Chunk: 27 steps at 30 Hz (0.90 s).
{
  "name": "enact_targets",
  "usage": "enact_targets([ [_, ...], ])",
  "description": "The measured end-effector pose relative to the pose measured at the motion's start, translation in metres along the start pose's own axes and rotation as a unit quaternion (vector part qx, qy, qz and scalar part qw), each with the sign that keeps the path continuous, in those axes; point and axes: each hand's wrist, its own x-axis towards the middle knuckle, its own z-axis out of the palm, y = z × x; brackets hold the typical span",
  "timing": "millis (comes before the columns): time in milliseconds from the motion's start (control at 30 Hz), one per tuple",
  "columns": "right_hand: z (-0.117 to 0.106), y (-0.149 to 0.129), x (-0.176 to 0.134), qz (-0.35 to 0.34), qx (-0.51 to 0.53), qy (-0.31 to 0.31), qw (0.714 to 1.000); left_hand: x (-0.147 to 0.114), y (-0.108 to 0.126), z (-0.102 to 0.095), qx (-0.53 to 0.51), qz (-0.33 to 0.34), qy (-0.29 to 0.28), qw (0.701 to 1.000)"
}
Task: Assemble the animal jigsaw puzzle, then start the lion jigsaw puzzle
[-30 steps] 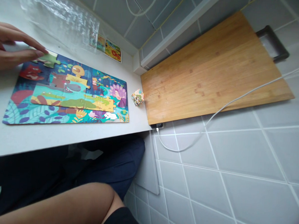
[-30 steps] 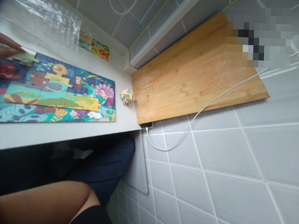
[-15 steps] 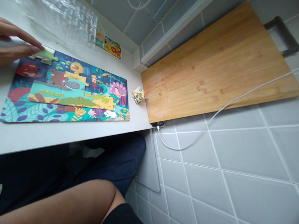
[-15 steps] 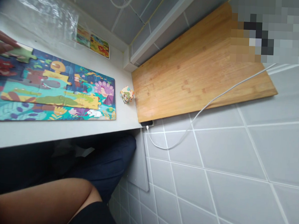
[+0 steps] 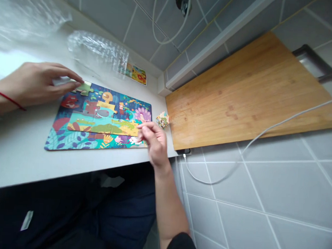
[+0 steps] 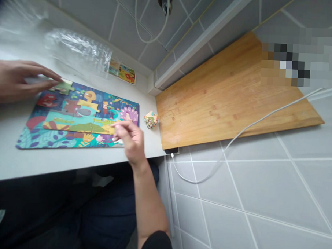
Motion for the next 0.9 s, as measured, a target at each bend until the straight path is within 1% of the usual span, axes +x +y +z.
enact_targets([
  [33,-0.026,0.007,0.013,-0.027,-0.111,0.062,0.991,0.001,0.003,0.002,0.013,0.005,-0.011,1.0],
  [67,-0.052,0.015,0.026,-0.045,-0.221,0.111,0.968,0.001,0.005,0.003,0.023,0.006,-0.019,1.0],
  [100,-0.076,0.022,0.037,-0.046,-0.318,0.143,0.936,0.001,0.006,0.003,0.029,0.003,-0.024,0.999],
  [133,-0.098,0.029,0.047,-0.033,-0.398,0.146,0.905,0.001,0.007,0.002,0.028,-0.006,-0.024,0.999],
  [167,-0.116,0.035,0.056,-0.017,-0.455,0.136,0.88,0.001,0.007,0.0,0.026,-0.013,-0.022,0.999],
  [200,-0.13,0.04,0.062,-0.006,-0.487,0.121,0.865,0.0,0.008,-0.001,0.025,-0.018,-0.02,0.999],
  [267,-0.147,0.047,0.069,0.003,-0.514,0.088,0.853,0.0,0.01,-0.004,0.024,-0.022,-0.012,0.999],
  [333,-0.154,0.05,0.072,0.006,-0.519,0.073,0.852,0.0,0.012,-0.007,0.017,-0.024,-0.003,1.0],
  [467,-0.158,0.05,0.071,0.003,-0.514,0.064,0.856,-0.002,0.017,-0.011,0.004,-0.021,0.024,0.999],
  [600,-0.162,0.051,0.067,-0.002,-0.491,0.097,0.866,-0.005,0.019,-0.012,-0.003,0.003,0.046,0.999],
  [667,-0.164,0.053,0.065,-0.003,-0.476,0.097,0.874,-0.006,0.021,-0.013,-0.013,0.012,0.053,0.998],
  [767,-0.166,0.057,0.063,-0.003,-0.474,0.073,0.878,-0.007,0.023,-0.013,-0.035,0.022,0.046,0.998],
  [900,-0.169,0.058,0.064,-0.005,-0.473,0.065,0.878,-0.007,0.024,-0.012,-0.076,0.006,0.042,0.996],
])
